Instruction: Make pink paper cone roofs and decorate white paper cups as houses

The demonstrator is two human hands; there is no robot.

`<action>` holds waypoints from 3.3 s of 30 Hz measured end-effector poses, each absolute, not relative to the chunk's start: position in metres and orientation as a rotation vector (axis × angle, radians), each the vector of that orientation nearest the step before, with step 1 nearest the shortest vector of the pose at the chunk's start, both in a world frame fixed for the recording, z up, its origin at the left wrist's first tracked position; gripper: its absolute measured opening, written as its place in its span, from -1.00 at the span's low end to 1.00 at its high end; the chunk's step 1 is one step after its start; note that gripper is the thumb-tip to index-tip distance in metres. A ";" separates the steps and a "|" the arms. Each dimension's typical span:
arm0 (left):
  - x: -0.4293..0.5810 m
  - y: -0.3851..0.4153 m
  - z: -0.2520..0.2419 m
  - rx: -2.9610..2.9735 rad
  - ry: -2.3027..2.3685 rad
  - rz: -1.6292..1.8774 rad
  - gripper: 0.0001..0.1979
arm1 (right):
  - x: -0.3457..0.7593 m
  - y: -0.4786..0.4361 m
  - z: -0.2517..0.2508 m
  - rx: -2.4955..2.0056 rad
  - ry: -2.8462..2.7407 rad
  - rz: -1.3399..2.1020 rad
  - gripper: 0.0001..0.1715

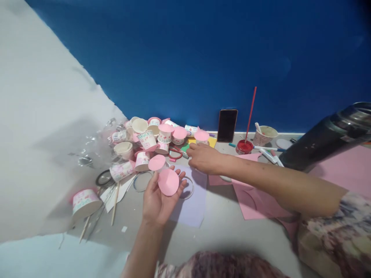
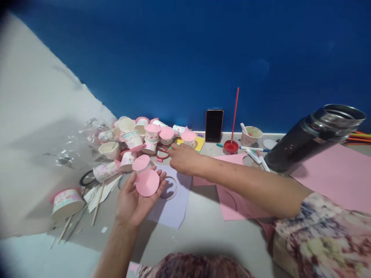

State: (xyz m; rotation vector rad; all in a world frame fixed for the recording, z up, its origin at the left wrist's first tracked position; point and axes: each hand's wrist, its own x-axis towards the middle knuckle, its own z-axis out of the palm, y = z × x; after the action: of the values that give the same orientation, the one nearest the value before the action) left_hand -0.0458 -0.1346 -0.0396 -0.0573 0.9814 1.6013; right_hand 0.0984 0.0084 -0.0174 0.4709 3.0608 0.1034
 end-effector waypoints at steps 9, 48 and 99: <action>-0.042 -0.127 -0.049 -0.086 0.917 1.568 -0.63 | 0.112 0.021 -0.021 0.450 2.961 0.143 -0.79; 0.054 -0.095 -0.071 -0.134 0.461 1.180 -0.28 | 0.228 -0.060 -0.048 1.091 3.966 -0.222 -0.87; 0.054 -0.093 -0.080 0.013 0.769 1.300 -0.33 | 0.240 -0.065 -0.038 1.190 3.425 -0.290 0.17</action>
State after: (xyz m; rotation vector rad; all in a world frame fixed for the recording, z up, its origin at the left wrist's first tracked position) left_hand 0.0540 -0.0927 -0.0796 0.0133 0.7695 1.2998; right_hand 0.2395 -0.0649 -0.0379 1.1905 3.4252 -0.2904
